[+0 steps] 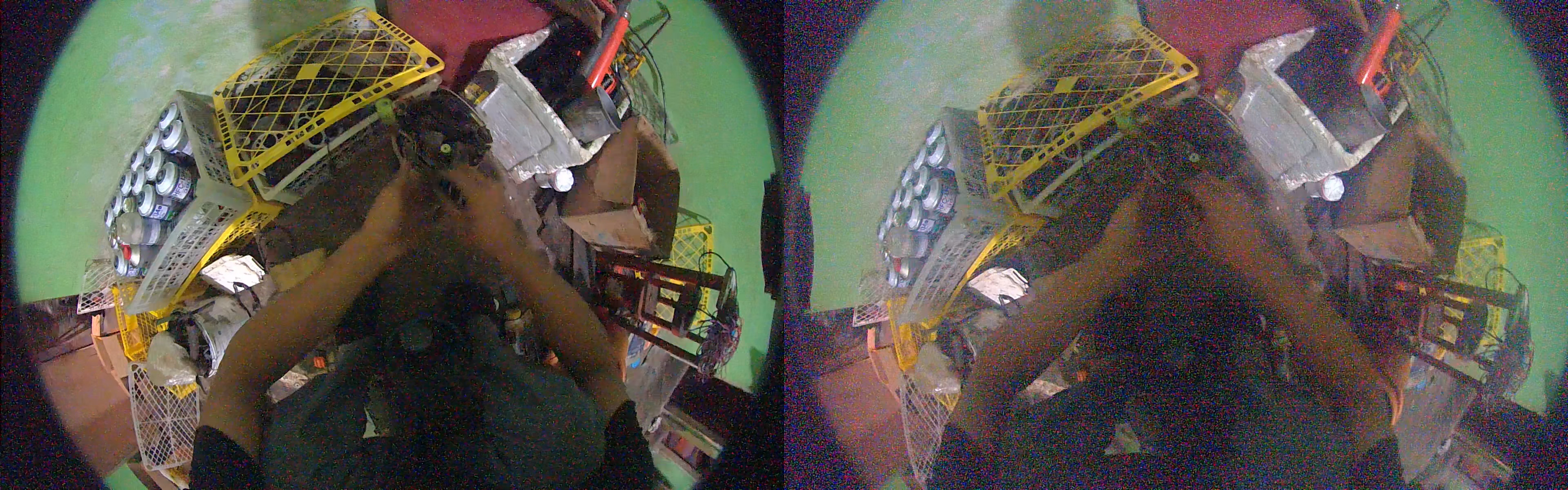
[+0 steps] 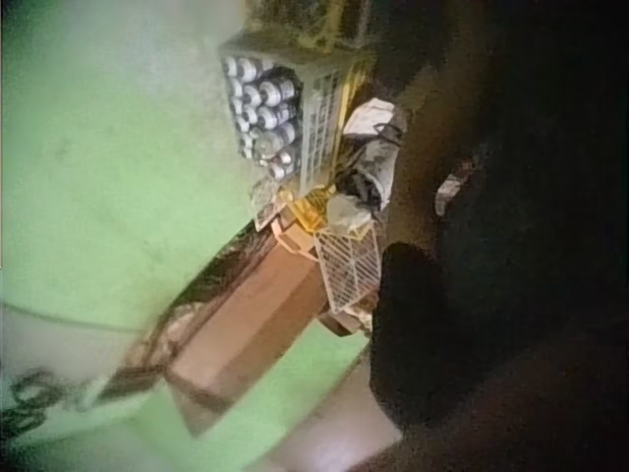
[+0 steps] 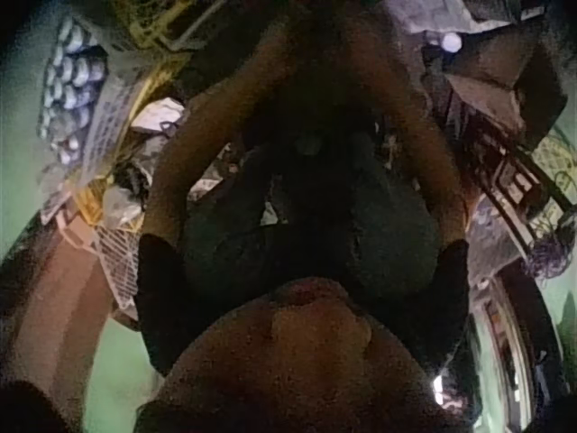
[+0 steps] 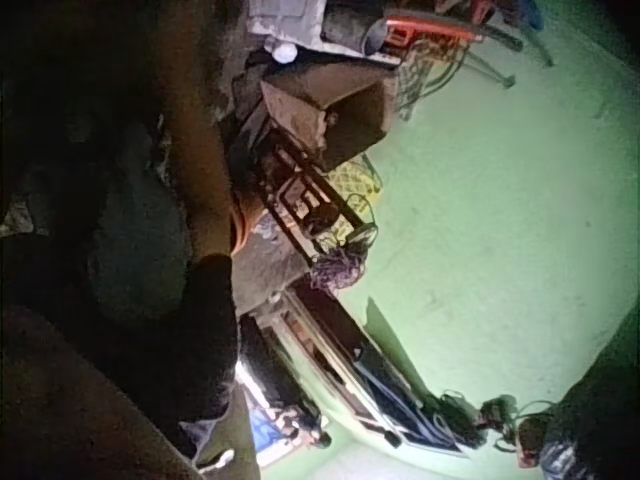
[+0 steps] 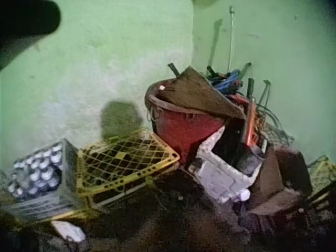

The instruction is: The person sits on the floor and disassembles a small electric motor, removing the casing and internal components. They then wipe the parts with a cloth and reassemble the motor.

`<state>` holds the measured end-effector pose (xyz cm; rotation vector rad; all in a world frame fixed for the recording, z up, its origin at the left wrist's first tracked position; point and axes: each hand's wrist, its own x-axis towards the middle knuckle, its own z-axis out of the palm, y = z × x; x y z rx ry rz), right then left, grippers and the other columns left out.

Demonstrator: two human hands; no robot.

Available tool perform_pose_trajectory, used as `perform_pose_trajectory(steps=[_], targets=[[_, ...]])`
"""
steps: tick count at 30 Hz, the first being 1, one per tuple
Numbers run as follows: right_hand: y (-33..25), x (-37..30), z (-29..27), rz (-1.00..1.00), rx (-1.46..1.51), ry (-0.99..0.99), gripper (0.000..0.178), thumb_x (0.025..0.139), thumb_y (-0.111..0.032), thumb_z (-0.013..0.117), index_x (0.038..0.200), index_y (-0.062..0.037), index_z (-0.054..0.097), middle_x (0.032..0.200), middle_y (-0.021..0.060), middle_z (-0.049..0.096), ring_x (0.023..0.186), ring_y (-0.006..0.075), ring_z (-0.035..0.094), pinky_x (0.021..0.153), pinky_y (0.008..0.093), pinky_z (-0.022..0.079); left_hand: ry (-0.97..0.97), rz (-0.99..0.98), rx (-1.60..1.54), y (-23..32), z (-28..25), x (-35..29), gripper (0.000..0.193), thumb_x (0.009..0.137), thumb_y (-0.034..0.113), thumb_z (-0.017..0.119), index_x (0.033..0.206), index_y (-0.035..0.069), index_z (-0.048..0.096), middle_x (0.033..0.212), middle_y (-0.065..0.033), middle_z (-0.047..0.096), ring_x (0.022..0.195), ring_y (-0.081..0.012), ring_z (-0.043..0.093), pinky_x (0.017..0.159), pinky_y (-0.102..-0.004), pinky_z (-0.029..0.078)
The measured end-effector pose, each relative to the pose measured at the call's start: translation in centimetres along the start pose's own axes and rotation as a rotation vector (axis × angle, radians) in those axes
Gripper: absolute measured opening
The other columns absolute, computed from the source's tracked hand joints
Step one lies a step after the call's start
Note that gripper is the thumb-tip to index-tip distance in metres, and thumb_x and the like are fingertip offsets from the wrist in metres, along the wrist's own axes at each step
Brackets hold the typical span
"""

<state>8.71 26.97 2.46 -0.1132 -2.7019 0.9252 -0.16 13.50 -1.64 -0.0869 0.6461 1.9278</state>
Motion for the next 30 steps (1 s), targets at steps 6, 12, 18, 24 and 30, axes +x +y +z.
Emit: perform_pose_trajectory(steps=[6,12,18,24,30], targets=[[3.3,4.0,-3.2,-0.023,-0.041,0.166,0.027,0.087,-0.012,0.07,0.113,-0.0039,0.067,0.108,0.0185,0.067,0.094,0.0339,0.068,0.082,0.0404,0.055,0.066,-0.067,0.054,-0.4,-1.1,0.5,0.047,0.105,0.046,0.039,0.137,0.015,0.051,0.128,-0.0073,0.059,0.115,-0.025,0.055,0.1,-0.0438,0.044],[7.0,0.9,-8.6,0.138,-0.032,0.215,0.024,0.093,-0.009,0.064,0.115,-0.0035,0.068,0.104,0.0152,0.071,0.087,0.0218,0.07,0.074,0.0344,0.056,0.068,-0.17,0.265,-1.0,0.5,-0.6,0.053,0.105,0.049,0.038,0.142,0.012,0.047,0.136,-0.0093,0.055,0.124,-0.0291,0.053,0.107,-0.0454,0.04],[9.4,-7.7,-13.2,0.496,-0.039,0.266,0.021,0.095,-0.008,0.061,0.113,0.0012,0.067,0.1,0.015,0.072,0.086,0.0195,0.069,0.079,0.0342,0.054,0.146,-0.222,0.507,-3.8,1.0,0.3,0.052,0.105,0.044,0.041,0.144,0.01,0.045,0.138,-0.0127,0.056,0.127,-0.0311,0.052,0.108,-0.0452,0.039],[14.7,-23.0,-7.6,0.732,-0.082,0.285,0.031,0.086,-0.013,0.067,0.113,0.003,0.065,0.104,0.0232,0.069,0.095,0.0358,0.068,0.08,0.042,0.054,-0.031,-0.091,1.418,-9.1,-2.3,2.7,0.054,0.104,0.042,0.045,0.144,0.005,0.046,0.136,-0.0183,0.057,0.129,-0.0335,0.052,0.109,-0.0424,0.039],[19.9,-39.7,2.1,0.75,-0.481,0.101,0.051,0.091,-0.025,0.06,0.133,0.0013,0.051,0.119,0.0258,0.063,0.103,0.0415,0.065,0.09,0.0465,0.052,-0.134,-0.17,1.494,-13.9,-0.4,3.1,0.052,0.103,0.042,0.048,0.138,0.004,0.053,0.132,-0.0204,0.059,0.126,-0.032,0.054,0.108,-0.0414,0.04]])
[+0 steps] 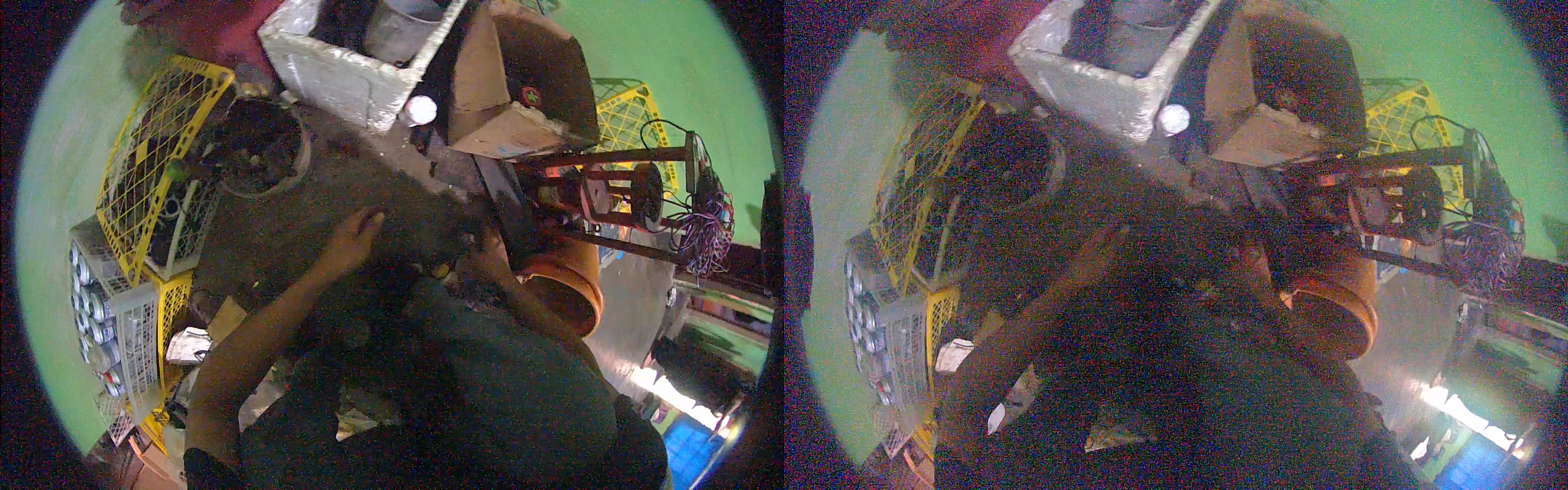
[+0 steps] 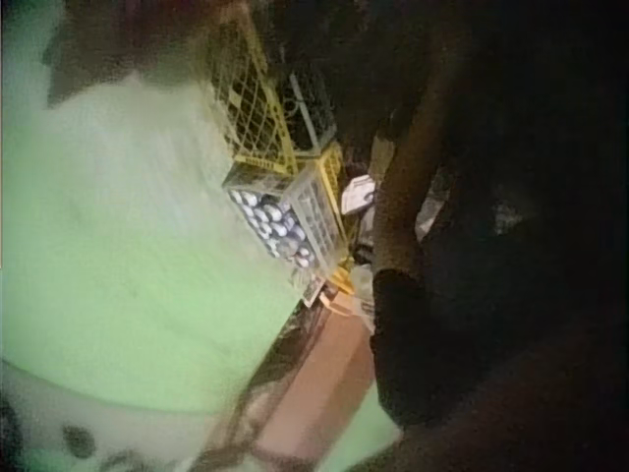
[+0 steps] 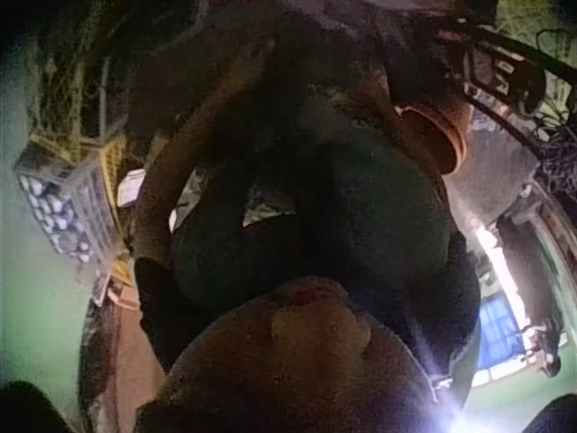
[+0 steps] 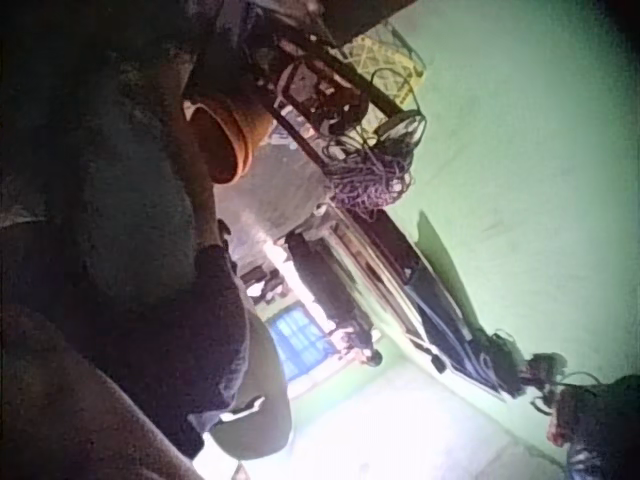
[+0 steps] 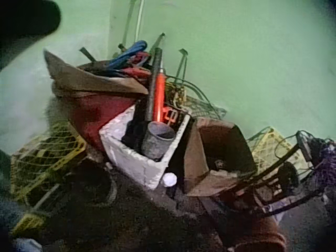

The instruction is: The person sits on the floor and disassembles a small electric motor, removing the casing and internal components. They then wipe the parts with a cloth and reassemble the motor.

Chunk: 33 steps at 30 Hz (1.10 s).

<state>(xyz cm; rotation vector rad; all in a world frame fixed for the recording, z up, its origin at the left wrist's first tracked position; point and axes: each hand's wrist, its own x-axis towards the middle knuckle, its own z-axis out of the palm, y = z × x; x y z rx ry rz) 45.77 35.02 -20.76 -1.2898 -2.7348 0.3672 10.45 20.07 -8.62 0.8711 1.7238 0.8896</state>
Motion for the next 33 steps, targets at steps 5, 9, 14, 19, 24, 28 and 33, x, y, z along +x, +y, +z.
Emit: perform_pose_trajectory(steps=[5,9,14,19,24,28,33], targets=[[-0.4,0.6,-0.7,0.517,0.333,-0.256,0.063,0.092,-0.037,0.06,0.141,0.0001,0.044,0.14,0.0288,0.047,0.127,0.0432,0.05,0.107,0.0493,0.041,-0.135,-0.095,-0.036,2.4,1.5,0.6,0.051,0.103,0.042,0.048,0.136,0.004,0.054,0.131,-0.0199,0.06,0.122,-0.0322,0.057,0.105,-0.0422,0.043],[-1.0,-1.0,0.8,0.32,0.095,-0.173,0.065,0.09,-0.042,0.064,0.137,-0.001,0.048,0.141,0.0277,0.046,0.13,0.0435,0.047,0.106,0.0507,0.042,-0.161,-0.072,0.016,1.9,2.2,1.3,0.051,0.103,0.042,0.048,0.136,0.004,0.053,0.131,-0.0201,0.06,0.123,-0.0325,0.057,0.105,-0.0427,0.043],[-5.8,-0.5,-6.0,-0.103,0.198,-0.65,0.064,0.084,-0.038,0.071,0.133,-0.0019,0.052,0.138,0.0263,0.049,0.125,0.0444,0.051,0.101,0.0505,0.047,-0.119,-0.034,0.115,-1.5,3.5,1.7,0.052,0.103,0.042,0.048,0.138,0.004,0.051,0.134,-0.0213,0.059,0.126,-0.0342,0.055,0.107,-0.0432,0.041],[-8.8,0.4,-6.8,-0.035,0.147,-0.843,0.066,0.077,-0.029,0.077,0.133,-0.0022,0.053,0.124,0.0245,0.06,0.116,0.0441,0.057,0.098,0.049,0.048,-0.195,-0.116,0.128,0.4,3.4,1.4,0.053,0.103,0.041,0.048,0.139,0.002,0.05,0.137,-0.0224,0.056,0.129,-0.0363,0.052,0.109,-0.0431,0.039],[-10.1,3.6,-10.0,-0.087,0.541,-0.481,0.066,0.078,-0.025,0.076,0.135,-0.002,0.051,0.124,0.025,0.06,0.119,0.043,0.057,0.099,0.048,0.048,-0.176,-0.029,0.107,-0.3,4.0,1.5,0.054,0.102,0.041,0.051,0.138,0.001,0.051,0.133,-0.0226,0.059,0.124,-0.0359,0.057,0.105,-0.043,0.043],[-8.1,4.2,-8.0,-0.007,0.283,-0.338,0.065,0.078,-0.023,0.076,0.135,-0.0035,0.051,0.133,0.0237,0.054,0.125,0.0419,0.052,0.102,0.0476,0.047,-0.263,-0.098,0.017,1.1,3.5,1.5,0.057,0.1,0.042,0.055,0.136,-0.001,0.052,0.132,-0.0231,0.06,0.124,-0.0354,0.057,0.105,-0.0432,0.044],[-10.2,7.3,-9.6,-0.106,0.581,-0.019,0.066,0.074,-0.013,0.08,0.133,-0.0062,0.052,0.13,0.0207,0.053,0.121,0.0397,0.054,0.1,0.0457,0.048,-0.174,-0.02,0.263,-0.2,4.0,1.4,0.061,0.096,0.041,0.063,0.139,0.0,0.049,0.136,-0.0232,0.056,0.128,-0.0362,0.053,0.108,-0.044,0.042]])
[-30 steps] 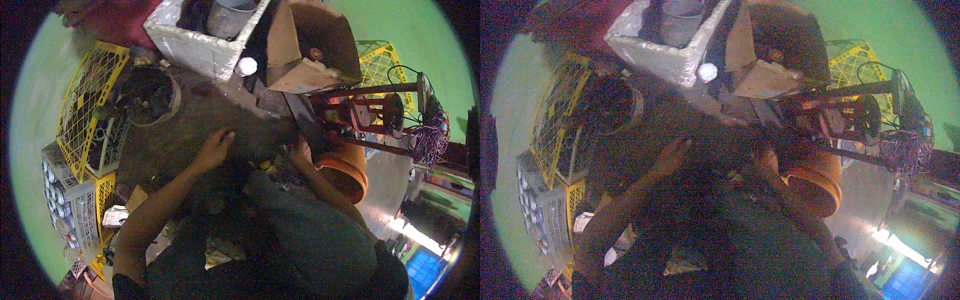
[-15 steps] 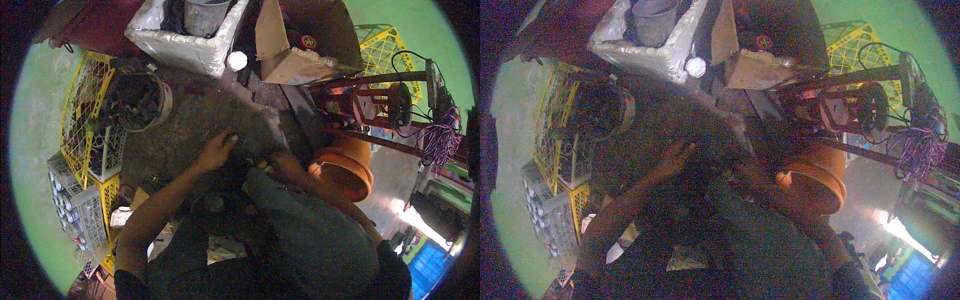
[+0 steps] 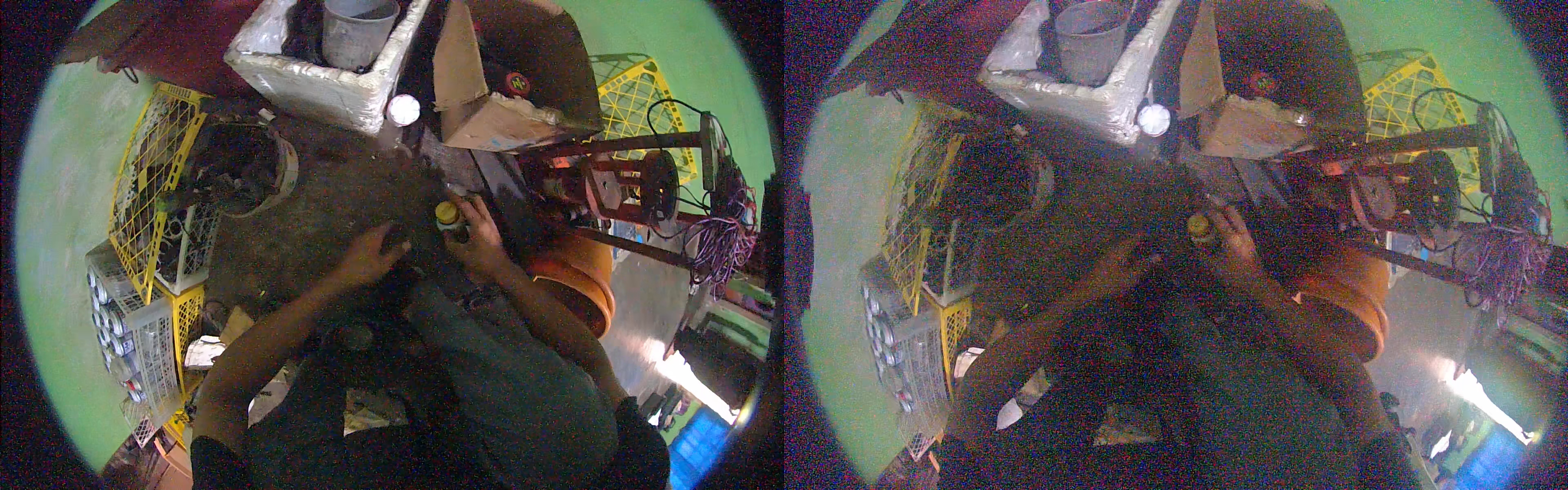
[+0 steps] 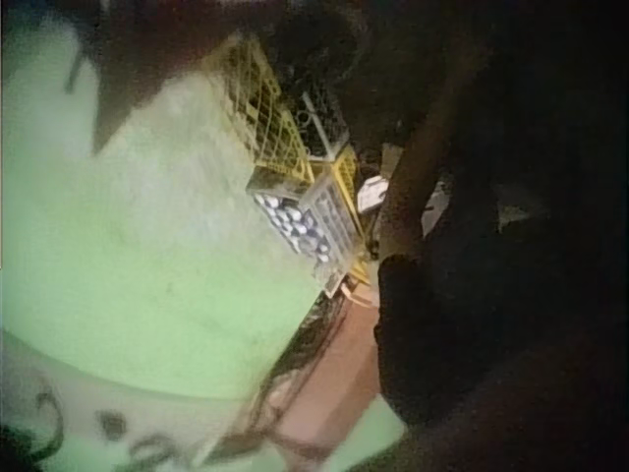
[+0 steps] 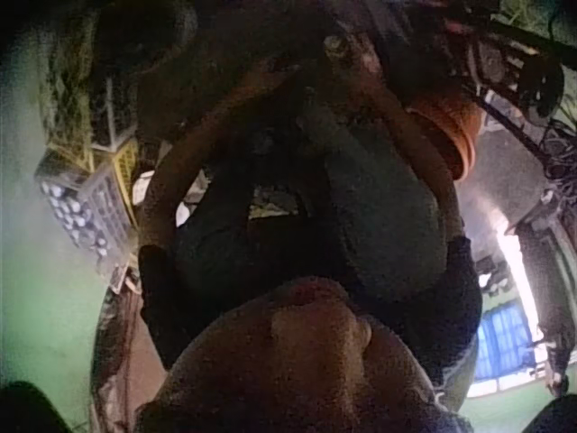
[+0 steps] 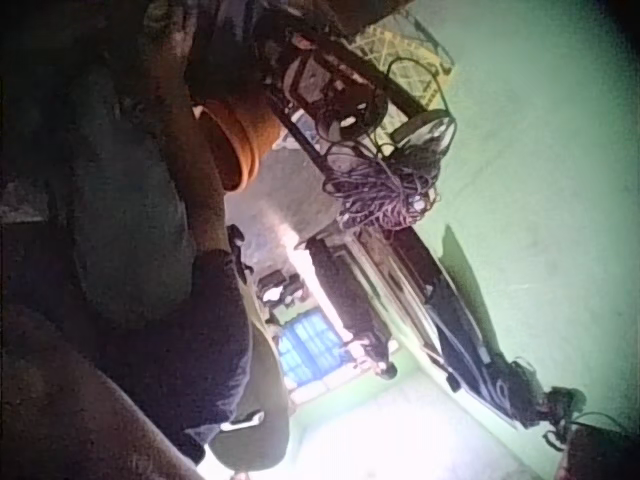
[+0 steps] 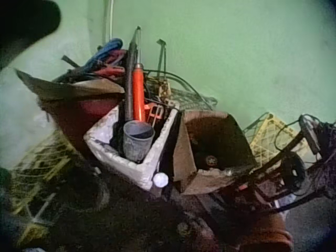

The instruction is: The person sits on the floor and disassembles a small electric motor, removing the casing and internal components. They then wipe the parts with a cloth and reassemble the motor.

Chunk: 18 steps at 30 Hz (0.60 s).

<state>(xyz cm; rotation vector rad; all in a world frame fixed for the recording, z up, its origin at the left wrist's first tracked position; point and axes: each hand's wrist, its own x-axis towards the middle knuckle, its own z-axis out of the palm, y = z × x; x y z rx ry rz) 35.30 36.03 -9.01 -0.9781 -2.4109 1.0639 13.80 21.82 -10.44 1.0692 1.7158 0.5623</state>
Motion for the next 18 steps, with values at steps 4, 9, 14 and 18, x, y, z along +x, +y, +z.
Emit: perform_pose_trajectory(steps=[4,9,14,18], targets=[[-3.1,2.2,-0.2,-0.063,0.077,0.09,0.06,0.071,-0.006,0.08,0.126,-0.0065,0.055,0.117,0.0171,0.058,0.108,0.0367,0.058,0.092,0.0423,0.05,0.012,0.009,-0.006,4.3,-2.3,-1.4,0.064,0.093,0.034,0.068,0.144,0.002,0.044,0.139,-0.0233,0.053,0.13,-0.0372,0.051,0.11,-0.0461,0.04],[-10.6,4.8,-5.0,-0.359,-0.072,0.303,0.056,0.068,-0.009,0.083,0.118,-0.0044,0.057,0.106,0.0136,0.06,0.094,0.0335,0.06,0.084,0.0417,0.049,0.202,0.424,-0.149,5.0,-3.6,-0.7,0.066,0.093,0.023,0.066,0.149,0.004,0.036,0.146,-0.0226,0.045,0.138,-0.0376,0.042,0.115,-0.0461,0.033],[-12.6,8.1,-11.7,-0.558,-0.098,0.879,0.056,0.083,-0.01,0.076,0.129,0.0015,0.047,0.124,0.0158,0.049,0.115,0.0301,0.053,0.101,0.0419,0.044,0.318,0.669,-0.018,11.6,-8.6,-0.6,0.068,0.093,0.02,0.064,0.151,0.005,0.032,0.153,-0.02,0.037,0.144,-0.0367,0.033,0.119,-0.047,0.024],[-8.3,10.7,-13.0,-0.264,-0.495,0.817,0.049,0.084,-0.005,0.074,0.128,-0.0029,0.054,0.124,0.0161,0.058,0.115,0.0307,0.057,0.1,0.0414,0.046,0.261,0.591,-0.048,13.8,-10.4,-1.2,0.067,0.092,0.021,0.064,0.151,0.007,0.034,0.155,-0.0182,0.036,0.145,-0.0365,0.031,0.12,-0.0477,0.022]])
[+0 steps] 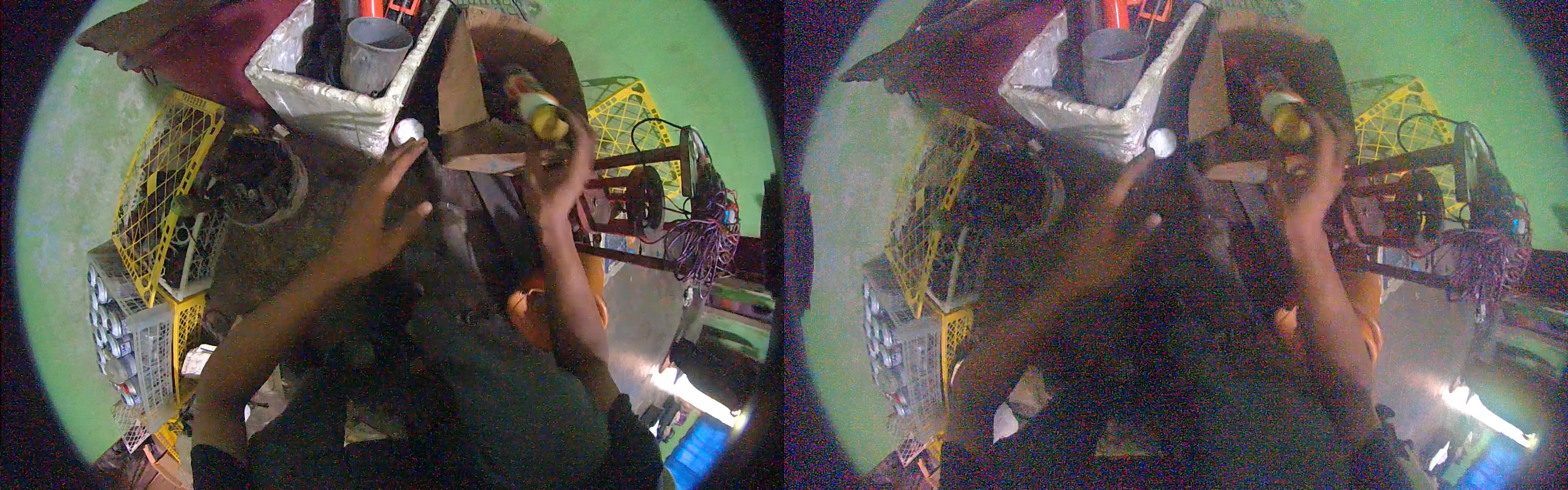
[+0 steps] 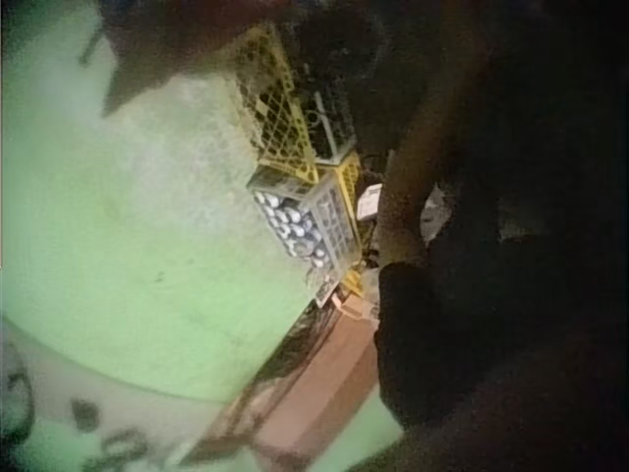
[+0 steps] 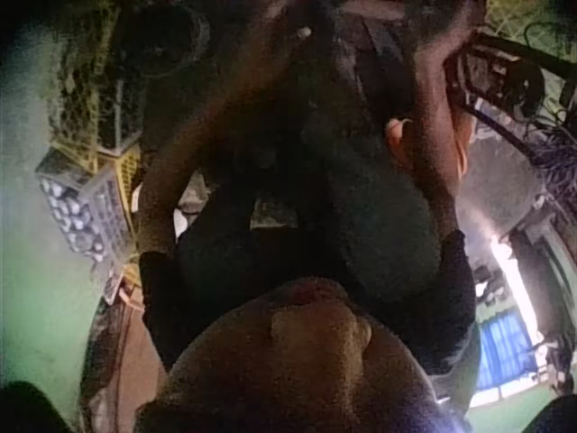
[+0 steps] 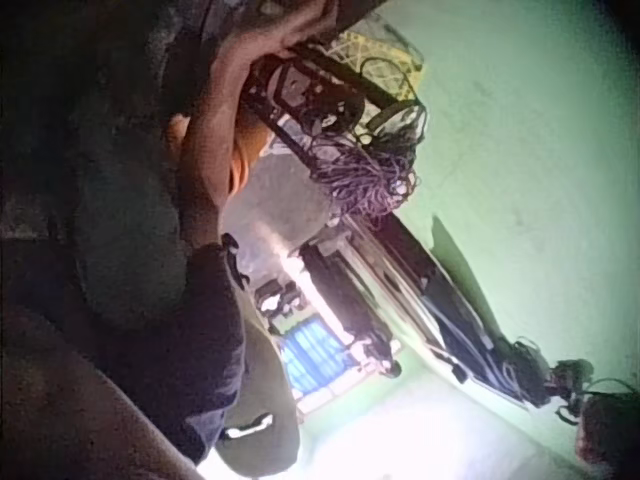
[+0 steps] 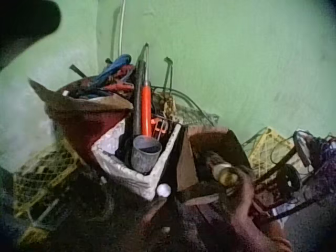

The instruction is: The person sits on the floor and disassembles a small electric motor, removing the casing and internal components. They then wipe the parts with a cloth and reassemble the motor.

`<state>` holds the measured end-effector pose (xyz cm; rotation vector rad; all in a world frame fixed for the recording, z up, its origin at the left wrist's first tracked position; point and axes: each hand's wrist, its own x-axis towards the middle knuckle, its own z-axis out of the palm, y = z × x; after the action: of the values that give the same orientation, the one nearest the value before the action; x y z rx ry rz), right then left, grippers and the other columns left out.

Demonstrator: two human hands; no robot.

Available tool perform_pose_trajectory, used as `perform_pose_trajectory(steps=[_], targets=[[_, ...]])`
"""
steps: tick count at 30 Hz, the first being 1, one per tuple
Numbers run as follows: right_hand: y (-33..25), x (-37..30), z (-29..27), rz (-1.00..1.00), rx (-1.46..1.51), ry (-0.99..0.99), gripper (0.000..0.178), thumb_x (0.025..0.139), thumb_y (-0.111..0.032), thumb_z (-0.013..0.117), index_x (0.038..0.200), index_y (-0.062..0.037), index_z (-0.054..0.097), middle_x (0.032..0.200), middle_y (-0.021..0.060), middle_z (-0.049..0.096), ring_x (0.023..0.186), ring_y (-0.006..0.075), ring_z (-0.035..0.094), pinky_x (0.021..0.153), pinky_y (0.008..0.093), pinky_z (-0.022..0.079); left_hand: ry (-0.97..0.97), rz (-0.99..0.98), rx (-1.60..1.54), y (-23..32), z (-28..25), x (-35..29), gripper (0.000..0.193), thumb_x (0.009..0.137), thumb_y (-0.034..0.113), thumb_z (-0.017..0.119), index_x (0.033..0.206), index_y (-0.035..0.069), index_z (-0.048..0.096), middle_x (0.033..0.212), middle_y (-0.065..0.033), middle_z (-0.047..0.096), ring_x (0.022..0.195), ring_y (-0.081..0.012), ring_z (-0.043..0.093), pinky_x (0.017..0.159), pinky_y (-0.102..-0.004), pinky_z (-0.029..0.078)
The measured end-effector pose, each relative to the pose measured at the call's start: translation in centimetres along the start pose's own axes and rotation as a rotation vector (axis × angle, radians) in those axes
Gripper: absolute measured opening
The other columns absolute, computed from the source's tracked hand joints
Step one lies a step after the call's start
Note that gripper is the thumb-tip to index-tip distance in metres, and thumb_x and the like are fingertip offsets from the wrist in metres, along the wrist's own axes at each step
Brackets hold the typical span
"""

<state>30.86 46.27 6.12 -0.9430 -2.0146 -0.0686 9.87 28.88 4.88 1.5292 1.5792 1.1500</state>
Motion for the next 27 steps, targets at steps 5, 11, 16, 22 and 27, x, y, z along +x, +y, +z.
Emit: perform_pose_trajectory(steps=[5,11,16,22,27], targets=[[0.1,-0.5,1.4,0.137,-0.014,-0.214,0.054,0.085,-0.007,0.072,0.137,-0.0089,0.055,0.134,0.0163,0.059,0.118,0.0369,0.059,0.102,0.0438,0.047,0.069,0.189,0.087,-2.1,-0.6,-3.4,0.066,0.092,0.02,0.064,0.151,0.008,0.036,0.155,-0.0175,0.037,0.144,-0.0365,0.032,0.119,-0.0474,0.023],[-2.8,0.5,-1.6,-0.066,0.166,-0.219,0.058,0.088,-0.003,0.066,0.143,-0.0028,0.047,0.145,0.0168,0.051,0.131,0.0322,0.051,0.11,0.0405,0.039,0.049,-0.056,0.096,-3.5,-1.3,-9.5,0.061,0.093,0.019,0.065,0.148,0.008,0.041,0.149,-0.0189,0.044,0.139,-0.0379,0.039,0.116,-0.047,0.03],[-6.0,-0.3,-4.6,-0.029,0.556,-0.169,0.059,0.093,0.006,0.056,0.149,-0.0001,0.037,0.145,0.0177,0.05,0.132,0.0262,0.051,0.111,0.0376,0.039,0.201,-0.019,0.168,1.4,-1.0,-12.6,0.057,0.092,0.019,0.065,0.145,0.009,0.045,0.143,-0.0193,0.05,0.134,-0.0381,0.046,0.112,-0.046,0.035],[-11.4,5.4,-17.6,-0.208,0.708,-0.322,0.055,0.096,0.005,0.049,0.149,-0.0083,0.042,0.135,0.0168,0.058,0.124,0.0236,0.057,0.105,0.0376,0.045,0.309,0.075,0.621,14.3,-8.1,-17.9,0.05,0.092,0.016,0.067,0.139,0.008,0.053,0.139,-0.018,0.055,0.129,-0.0354,0.052,0.109,-0.0428,0.04],[-16.9,9.1,-29.6,-0.351,0.685,-0.417,0.055,0.092,0.002,0.057,0.145,-0.0082,0.048,0.13,0.0152,0.063,0.11,0.0239,0.065,0.099,0.0385,0.05,0.42,0.038,0.662,26.5,-11.7,-20.4,0.047,0.091,0.018,0.069,0.135,0.008,0.056,0.13,-0.0164,0.061,0.121,-0.0315,0.059,0.104,-0.0404,0.045]])
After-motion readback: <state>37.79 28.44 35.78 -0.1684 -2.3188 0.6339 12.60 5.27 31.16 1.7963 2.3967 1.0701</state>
